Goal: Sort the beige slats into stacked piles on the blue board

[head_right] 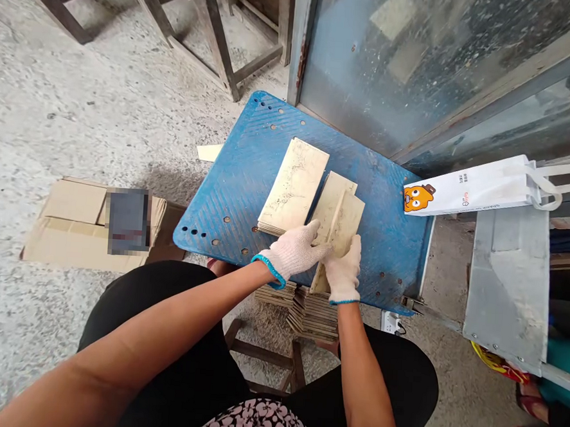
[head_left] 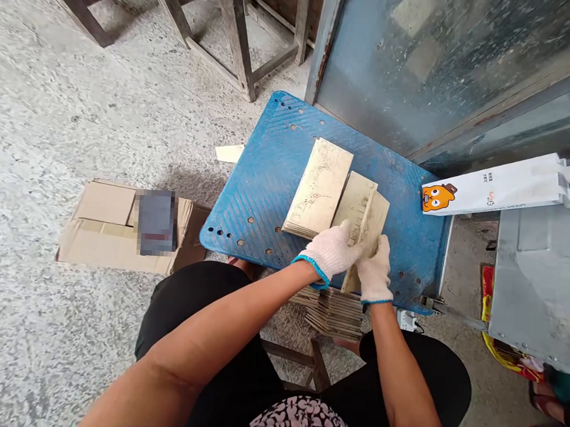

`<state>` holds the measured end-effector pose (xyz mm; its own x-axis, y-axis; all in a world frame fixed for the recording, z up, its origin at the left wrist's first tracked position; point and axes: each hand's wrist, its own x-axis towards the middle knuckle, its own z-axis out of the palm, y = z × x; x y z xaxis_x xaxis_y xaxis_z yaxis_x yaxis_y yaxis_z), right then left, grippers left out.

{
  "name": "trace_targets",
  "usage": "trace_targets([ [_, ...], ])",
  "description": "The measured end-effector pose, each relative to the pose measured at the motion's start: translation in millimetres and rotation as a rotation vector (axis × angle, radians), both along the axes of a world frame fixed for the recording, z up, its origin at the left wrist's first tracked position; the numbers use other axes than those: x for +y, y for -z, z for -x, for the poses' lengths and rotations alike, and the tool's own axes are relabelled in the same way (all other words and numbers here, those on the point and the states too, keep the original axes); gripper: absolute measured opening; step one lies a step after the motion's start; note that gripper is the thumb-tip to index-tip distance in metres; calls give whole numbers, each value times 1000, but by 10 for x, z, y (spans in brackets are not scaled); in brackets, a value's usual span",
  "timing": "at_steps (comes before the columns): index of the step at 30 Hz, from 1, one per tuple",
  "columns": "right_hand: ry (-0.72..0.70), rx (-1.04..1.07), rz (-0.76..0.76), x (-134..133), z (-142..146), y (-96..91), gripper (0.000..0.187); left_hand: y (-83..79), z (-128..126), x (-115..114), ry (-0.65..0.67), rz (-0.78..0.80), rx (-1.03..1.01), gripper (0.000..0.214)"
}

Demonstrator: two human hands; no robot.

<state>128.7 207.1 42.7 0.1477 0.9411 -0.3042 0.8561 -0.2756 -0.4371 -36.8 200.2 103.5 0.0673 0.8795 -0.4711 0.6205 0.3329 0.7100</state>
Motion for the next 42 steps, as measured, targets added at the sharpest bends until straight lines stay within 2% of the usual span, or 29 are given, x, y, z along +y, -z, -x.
trace_targets([
  [3, 157, -62, 65, 386, 135, 33, 110, -60, 55, -68, 144, 51, 50, 41],
  [6, 132, -45, 30, 647, 291, 97, 120, -101, 70, -205, 358, 103, 133, 45],
  [9, 134, -90, 22, 804, 431, 145, 118, -109, 58, -336, 577, 149, 190, 40],
  [11, 134, -134, 39, 877, 517, 163, 115, -100, 51, -388, 659, 169, 204, 34],
  [18, 167, -234, 105, 996, 714, 296, 111, -117, 69, -373, 654, 157, 189, 33],
  [23, 193, -272, 146, 971, 771, 385, 113, -131, 68, -373, 672, 155, 185, 33],
  [31, 167, -319, 125, 916, 815, 442, 107, -98, 40, -384, 706, 161, 191, 34],
  [36, 67, -275, 68, 841, 718, 485, 105, -108, 6, -393, 742, 172, 190, 35],
  [40, 27, -178, -69, 821, 640, 459, 101, -72, -31, -425, 762, 190, 192, 36],
  [42, 46, -99, -149, 803, 594, 407, 93, -30, -37, -434, 776, 194, 187, 36],
])
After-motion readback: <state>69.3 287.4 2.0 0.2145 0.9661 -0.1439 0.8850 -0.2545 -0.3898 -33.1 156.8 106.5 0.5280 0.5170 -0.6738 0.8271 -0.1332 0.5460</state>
